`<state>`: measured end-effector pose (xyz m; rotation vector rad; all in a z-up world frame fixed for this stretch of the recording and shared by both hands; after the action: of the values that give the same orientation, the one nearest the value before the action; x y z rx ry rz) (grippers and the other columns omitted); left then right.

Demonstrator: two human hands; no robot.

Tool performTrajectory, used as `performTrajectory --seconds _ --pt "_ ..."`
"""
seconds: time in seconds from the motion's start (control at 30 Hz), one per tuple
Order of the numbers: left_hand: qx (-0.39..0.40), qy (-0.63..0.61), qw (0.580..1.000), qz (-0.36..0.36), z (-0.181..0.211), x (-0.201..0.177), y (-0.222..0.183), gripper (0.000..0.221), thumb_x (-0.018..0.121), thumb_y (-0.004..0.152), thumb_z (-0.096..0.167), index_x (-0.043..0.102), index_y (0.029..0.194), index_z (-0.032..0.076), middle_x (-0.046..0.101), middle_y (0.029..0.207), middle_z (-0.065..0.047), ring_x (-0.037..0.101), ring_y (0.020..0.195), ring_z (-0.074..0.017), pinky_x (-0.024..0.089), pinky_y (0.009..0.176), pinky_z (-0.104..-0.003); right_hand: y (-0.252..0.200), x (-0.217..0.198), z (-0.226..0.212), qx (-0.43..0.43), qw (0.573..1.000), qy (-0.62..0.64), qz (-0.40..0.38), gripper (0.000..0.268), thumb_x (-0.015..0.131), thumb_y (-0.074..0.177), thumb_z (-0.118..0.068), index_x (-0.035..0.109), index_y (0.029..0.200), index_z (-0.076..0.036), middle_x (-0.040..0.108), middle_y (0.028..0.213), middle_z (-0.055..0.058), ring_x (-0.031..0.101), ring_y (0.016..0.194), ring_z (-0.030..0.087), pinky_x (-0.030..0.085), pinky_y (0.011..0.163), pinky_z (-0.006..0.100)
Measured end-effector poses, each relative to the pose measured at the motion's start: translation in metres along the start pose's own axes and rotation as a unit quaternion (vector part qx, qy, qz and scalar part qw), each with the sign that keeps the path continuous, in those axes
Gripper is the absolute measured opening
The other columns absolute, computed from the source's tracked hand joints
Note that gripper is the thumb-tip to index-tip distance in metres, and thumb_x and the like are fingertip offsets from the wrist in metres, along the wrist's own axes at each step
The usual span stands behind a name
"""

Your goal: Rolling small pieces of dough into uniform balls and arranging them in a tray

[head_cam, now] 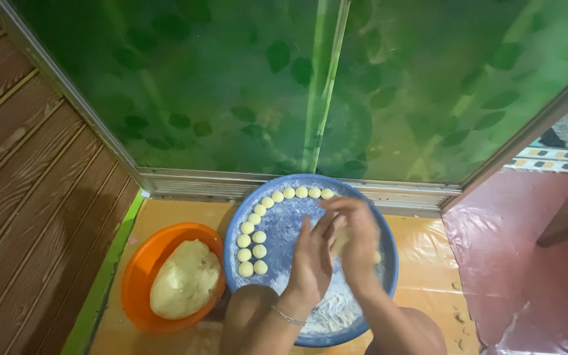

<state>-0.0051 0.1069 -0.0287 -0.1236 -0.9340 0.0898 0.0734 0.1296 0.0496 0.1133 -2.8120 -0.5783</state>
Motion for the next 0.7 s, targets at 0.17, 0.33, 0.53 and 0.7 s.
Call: performTrajectory --seconds 0.17,0.33,0.53,0.7 --pt "0.073 -0.102 0.941 -0.314 0.021 0.004 0.006 0.096 0.010 0.096 0.079 0.002 0.165 0.012 0.001 0.172 -0.022 0.003 0.159 -0.0332 0.006 0.129 -0.050 -0.063 0.112 -0.057 -0.296 0.837 -0.342 -0.307 0.062 0.027 0.107 -0.053 0.069 0.122 -0.009 0.059 0.144 0.013 0.047 0.142 0.034 0.033 0.117 0.058" --pt "0.121 -0.037 0.950 -0.286 0.038 0.020 -0.017 0.088 0.030 0.100 0.067 0.012 0.164 0.009 0.008 0.171 -0.023 0.006 0.160 -0.0362 0.004 0.128 -0.050 -0.052 0.102 -0.045 -0.275 0.840 -0.349 -0.311 0.048 0.040 0.104 -0.038 0.066 0.133 -0.010 0.051 0.154 0.014 0.037 0.151 0.034 0.017 0.124 0.056" --pt "0.076 -0.234 0.939 -0.241 0.052 0.016 -0.018 0.100 0.032 0.096 0.078 0.017 0.162 0.004 0.019 0.166 -0.021 0.018 0.154 -0.0277 0.016 0.127 -0.042 -0.052 0.098 -0.051 -0.270 0.839 -0.381 -0.280 0.055 0.053 0.086 -0.008 0.058 0.140 -0.002 0.054 0.151 0.020 0.039 0.150 0.037 0.019 0.126 0.058" --pt "0.202 0.113 0.917 -0.326 0.046 0.041 -0.040 0.114 0.042 0.088 0.083 -0.004 0.164 0.012 -0.005 0.173 -0.023 -0.003 0.161 -0.0405 0.005 0.129 -0.060 -0.072 0.102 -0.043 -0.297 0.804 -0.389 -0.337 0.053 0.037 0.107 -0.042 0.058 0.147 -0.014 0.042 0.162 0.011 0.025 0.156 0.030 0.011 0.127 0.056"
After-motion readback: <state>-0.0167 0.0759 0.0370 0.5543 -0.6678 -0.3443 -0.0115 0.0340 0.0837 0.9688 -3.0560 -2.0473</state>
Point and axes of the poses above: each hand's wrist, its own y-axis towards the middle knuckle, its own x-axis out of the palm, z = x × y, the point moved 10 cm from there along y, towards the middle knuckle
